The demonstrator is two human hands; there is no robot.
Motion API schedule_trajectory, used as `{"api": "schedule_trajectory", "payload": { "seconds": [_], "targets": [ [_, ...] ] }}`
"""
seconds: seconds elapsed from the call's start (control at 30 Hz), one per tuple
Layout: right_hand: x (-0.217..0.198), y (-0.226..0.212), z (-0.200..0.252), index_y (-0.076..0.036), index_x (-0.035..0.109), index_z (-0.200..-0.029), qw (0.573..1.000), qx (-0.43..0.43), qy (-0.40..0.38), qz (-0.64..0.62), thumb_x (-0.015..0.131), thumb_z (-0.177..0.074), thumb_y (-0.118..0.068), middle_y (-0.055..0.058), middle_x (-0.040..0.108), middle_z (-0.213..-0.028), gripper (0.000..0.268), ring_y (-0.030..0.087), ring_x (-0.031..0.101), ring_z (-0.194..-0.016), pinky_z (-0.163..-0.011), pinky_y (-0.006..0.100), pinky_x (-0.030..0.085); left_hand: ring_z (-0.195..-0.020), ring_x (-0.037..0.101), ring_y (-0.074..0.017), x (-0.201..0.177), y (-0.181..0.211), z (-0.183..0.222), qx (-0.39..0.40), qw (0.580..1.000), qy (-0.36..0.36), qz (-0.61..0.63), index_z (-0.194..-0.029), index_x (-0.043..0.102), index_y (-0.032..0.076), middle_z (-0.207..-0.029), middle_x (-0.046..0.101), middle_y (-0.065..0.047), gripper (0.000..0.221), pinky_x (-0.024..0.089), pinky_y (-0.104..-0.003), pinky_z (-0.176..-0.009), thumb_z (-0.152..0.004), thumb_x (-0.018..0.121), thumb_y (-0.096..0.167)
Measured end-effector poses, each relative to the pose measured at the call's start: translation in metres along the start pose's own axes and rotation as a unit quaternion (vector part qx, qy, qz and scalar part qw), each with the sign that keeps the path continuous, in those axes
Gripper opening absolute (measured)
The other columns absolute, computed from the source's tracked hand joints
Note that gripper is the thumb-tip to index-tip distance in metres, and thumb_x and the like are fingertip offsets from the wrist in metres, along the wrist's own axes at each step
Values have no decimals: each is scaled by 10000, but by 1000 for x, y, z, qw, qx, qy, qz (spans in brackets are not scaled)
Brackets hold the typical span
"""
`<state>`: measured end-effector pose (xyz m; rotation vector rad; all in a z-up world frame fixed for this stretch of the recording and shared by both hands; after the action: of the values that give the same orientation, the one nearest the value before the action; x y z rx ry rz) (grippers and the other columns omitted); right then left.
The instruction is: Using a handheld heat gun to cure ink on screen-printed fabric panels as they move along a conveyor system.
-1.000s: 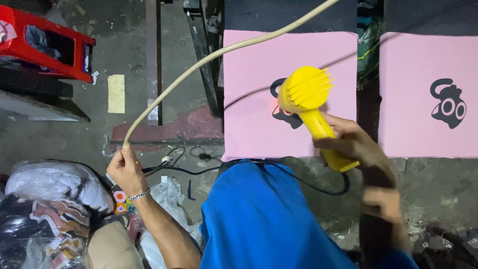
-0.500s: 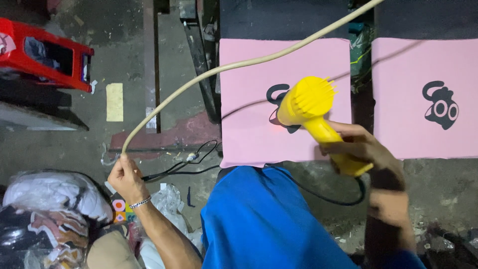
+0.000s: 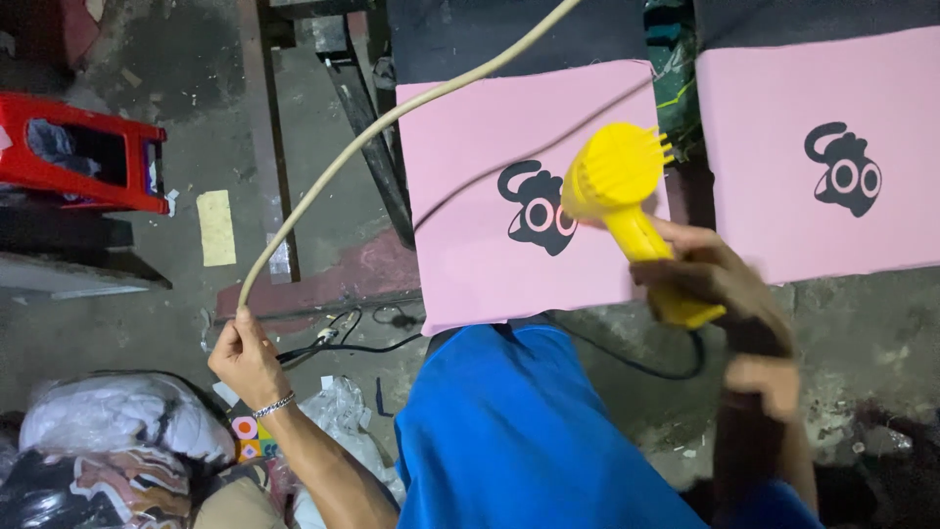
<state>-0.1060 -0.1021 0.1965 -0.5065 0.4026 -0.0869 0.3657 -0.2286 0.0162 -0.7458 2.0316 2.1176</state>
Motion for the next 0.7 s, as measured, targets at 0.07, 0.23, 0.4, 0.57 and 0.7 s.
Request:
{"api": "schedule_trajectory", "payload": {
  "seconds": [0.07,0.23,0.4,0.57,0.7],
  "targets": [
    [-8,0,21,-215,596,-1413,991,101,79,35,721,-809,-231,145,700,-1248,617,301,633,-1026,-916,463,490,-580,282,-91,-1,-4,-1,11,1000,-1,-12,-663,358,127,-596,314,12,567,263,-298,-533,-1154,583,301],
    [-4,8,11,-97,663,-1230,999,26,31,-16,691,-830,-257,150,691,-966,432,270,613,-809,-787,417,486,-568,287,-91,5,-4,-3,12,1000,-6,-7,-649,357,135,-585,318,17,576,267,-296,-541,-1163,560,298],
    [-23,33,-5,-11,714,-1143,996,-37,-41,63,657,-812,-226,187,711,-871,399,304,644,-669,-622,396,524,-573,289,-80,5,-6,-5,5,1000,4,24,-664,358,141,-616,301,30,559,264,-270,-520,-1156,574,295],
    [-12,32,-15,-99,649,-1199,999,-43,-24,18,652,-877,-292,135,700,-923,376,293,650,-750,-791,434,488,-565,288,-75,6,-8,-2,-7,1000,-3,28,-695,428,147,-637,324,28,510,247,-270,-497,-1158,545,327],
    [-23,35,1,-124,569,-1440,995,51,25,81,645,-869,-253,200,700,-1146,590,333,664,-830,-745,430,541,-555,295,-92,4,-4,-2,-12,1000,11,12,-673,420,129,-608,317,15,549,260,-282,-510,-1157,562,344]
  ]
}}
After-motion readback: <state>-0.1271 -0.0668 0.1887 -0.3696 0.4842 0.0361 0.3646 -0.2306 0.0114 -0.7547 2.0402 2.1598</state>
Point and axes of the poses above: each hand's wrist, its own z-axis away from the middle knuckle, its own x-axis out of the palm, y = z × x, the point moved 2 cm from there along -z, towards the middle knuckle
